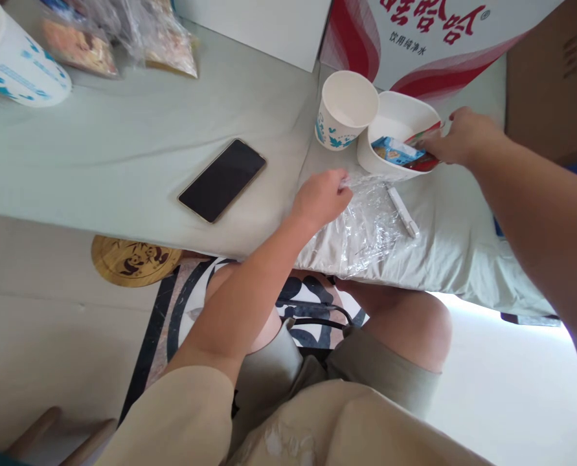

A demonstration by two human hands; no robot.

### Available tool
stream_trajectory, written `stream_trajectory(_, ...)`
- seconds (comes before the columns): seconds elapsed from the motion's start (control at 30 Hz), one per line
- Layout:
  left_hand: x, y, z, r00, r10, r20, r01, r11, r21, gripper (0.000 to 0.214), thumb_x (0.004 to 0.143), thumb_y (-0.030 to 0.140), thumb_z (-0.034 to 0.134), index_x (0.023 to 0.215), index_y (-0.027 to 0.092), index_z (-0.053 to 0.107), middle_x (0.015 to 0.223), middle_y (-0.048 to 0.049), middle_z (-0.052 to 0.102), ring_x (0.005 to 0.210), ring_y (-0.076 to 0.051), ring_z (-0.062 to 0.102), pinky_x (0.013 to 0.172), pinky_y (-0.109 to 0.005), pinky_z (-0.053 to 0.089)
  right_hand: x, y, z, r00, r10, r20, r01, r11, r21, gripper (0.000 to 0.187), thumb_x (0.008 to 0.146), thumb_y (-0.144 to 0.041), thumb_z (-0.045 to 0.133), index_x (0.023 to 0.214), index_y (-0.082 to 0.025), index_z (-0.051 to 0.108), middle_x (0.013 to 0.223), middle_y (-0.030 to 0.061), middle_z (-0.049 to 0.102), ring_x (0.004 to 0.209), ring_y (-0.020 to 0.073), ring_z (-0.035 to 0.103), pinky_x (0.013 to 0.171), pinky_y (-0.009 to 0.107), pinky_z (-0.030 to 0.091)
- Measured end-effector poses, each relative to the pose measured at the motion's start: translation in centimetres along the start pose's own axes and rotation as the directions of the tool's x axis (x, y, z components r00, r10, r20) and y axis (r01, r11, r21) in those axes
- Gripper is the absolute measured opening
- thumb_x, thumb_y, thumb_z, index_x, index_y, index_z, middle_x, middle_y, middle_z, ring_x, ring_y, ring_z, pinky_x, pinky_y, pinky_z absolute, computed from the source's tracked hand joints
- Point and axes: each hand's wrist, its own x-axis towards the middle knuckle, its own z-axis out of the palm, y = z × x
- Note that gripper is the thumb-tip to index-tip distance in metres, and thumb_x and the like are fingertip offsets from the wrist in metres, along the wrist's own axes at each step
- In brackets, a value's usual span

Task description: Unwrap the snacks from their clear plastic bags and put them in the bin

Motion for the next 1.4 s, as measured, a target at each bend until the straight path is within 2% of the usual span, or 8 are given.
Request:
stream_trajectory(0.13,0.0,0.0,0.0,1.0,0.015,-0.002,-0.015,1.0,0.011,0.017,0.09,0.019,0.049,0.09,0.022,0.065,0.083,-0.0061,0.068,0.083,-0.022,0.064,0.073,-0.034,0.042,-2.1,-3.9,-3.3,0.91,0.297,0.288,-0.264,0.953,-0.15,0.113,0.07,-0.082,0.061,0.13,0.014,0.056,0.122,0.0361,0.065,0.117,0.0393,0.067,0.075,0.045,0.045)
stream_trajectory(0.3,-0.1,0.1,-0.3,1.0,0.002,0.015,-0.003,1.0,0.023,0.021,0.091,0.02,0.05,0.099,0.021,0.069,0.091,-0.0078,0.071,0.089,-0.023,0.066,0.078,-0.035,0.046,-4.8,-5.1,-6.1,0.974,0.224,0.037,-0.226,0.971,0.072,0.064,0.096,-0.051,0.061,0.134,0.0,0.062,0.115,0.0207,0.072,0.111,0.0262,0.067,0.082,0.043,0.045)
stream_trajectory(0.43,0.0,0.0,-0.6,1.0,-0.007,0.027,0.006,1.0,0.022,0.027,0.092,0.021,0.052,0.111,0.02,0.071,0.101,-0.0102,0.074,0.097,-0.025,0.068,0.084,-0.036,0.048,-10.7,-5.2,-6.2,0.967,-0.119,-0.227,0.193,0.92,0.342,0.019,0.094,-0.03,0.061,0.097,-0.016,0.073,0.075,0.0056,0.07,0.067,0.0151,0.062,0.07,0.034,0.05)
stream_trajectory(0.53,0.1,-0.3,-0.9,0.999,-0.011,0.036,0.01,1.0,0.026,0.03,0.092,0.022,0.053,0.115,0.02,0.072,0.102,-0.0103,0.075,0.098,-0.025,0.069,0.086,-0.036,0.049,-17.3,-6.1,-5.0,0.835,-0.512,-0.203,0.539,0.681,0.497,0.015,0.092,-0.031,0.06,0.098,-0.022,0.07,0.087,0.0071,0.075,0.079,0.0212,0.071,0.073,0.037,0.058)
stream_trajectory(0.63,0.3,-0.6,-1.1,1.0,-0.014,0.023,0.014,1.0,0.028,0.033,0.092,0.022,0.054,0.119,0.019,0.072,0.104,-0.0109,0.075,0.1,-0.026,0.069,0.089,-0.036,0.05,-23.7,-7.1,-3.4,0.764,-0.631,-0.132,0.579,0.581,0.572,0.016,0.096,-0.029,0.059,0.107,-0.023,0.07,0.11,0.011,0.078,0.102,0.0263,0.075,0.087,0.044,0.06)
stream_trajectory(0.8,0.8,-1.0,-1.5,0.999,-0.043,0.012,0.043,0.999,-0.013,0.03,0.088,0.019,0.058,0.115,0.019,0.072,0.101,-0.0092,0.075,0.098,-0.022,0.068,0.09,-0.034,0.05,-30.3,-7.2,-2.5,0.835,-0.546,-0.074,0.496,0.686,0.533,0.028,0.096,-0.026,0.066,0.123,-0.023,0.066,0.122,0.0111,0.076,0.119,0.0306,0.071,0.097,0.05,0.058)
stream_trajectory(1.07,1.6,-2.1,-1.1,0.993,-0.079,0.087,0.091,0.986,-0.138,0.021,0.086,0.014,0.059,0.103,0.022,0.069,0.087,-0.0047,0.073,0.081,-0.017,0.067,0.08,-0.031,0.052,-32.0,-6.1,-3.3,0.901,-0.432,-0.043,0.398,0.784,0.477,0.014,0.099,-0.018,0.055,0.089,-0.023,0.063,0.081,0.0045,0.069,0.077,0.021,0.065,0.067,0.035,0.053)
stream_trajectory(1.4,0.4,-0.4,-1.7,0.969,-0.071,0.237,0.133,0.957,-0.256,0.038,0.095,0.045,0.062,0.128,0.028,0.061,0.1,-0.0064,0.073,0.081,-0.015,0.069,0.076,-0.028,0.054,-32.1,-6.5,-2.9,0.907,-0.42,-0.026,0.386,0.808,0.446,0.016,0.099,-0.017,0.055,0.086,-0.023,0.062,0.078,0.0042,0.066,0.078,0.0224,0.059,0.068,0.036,0.049)
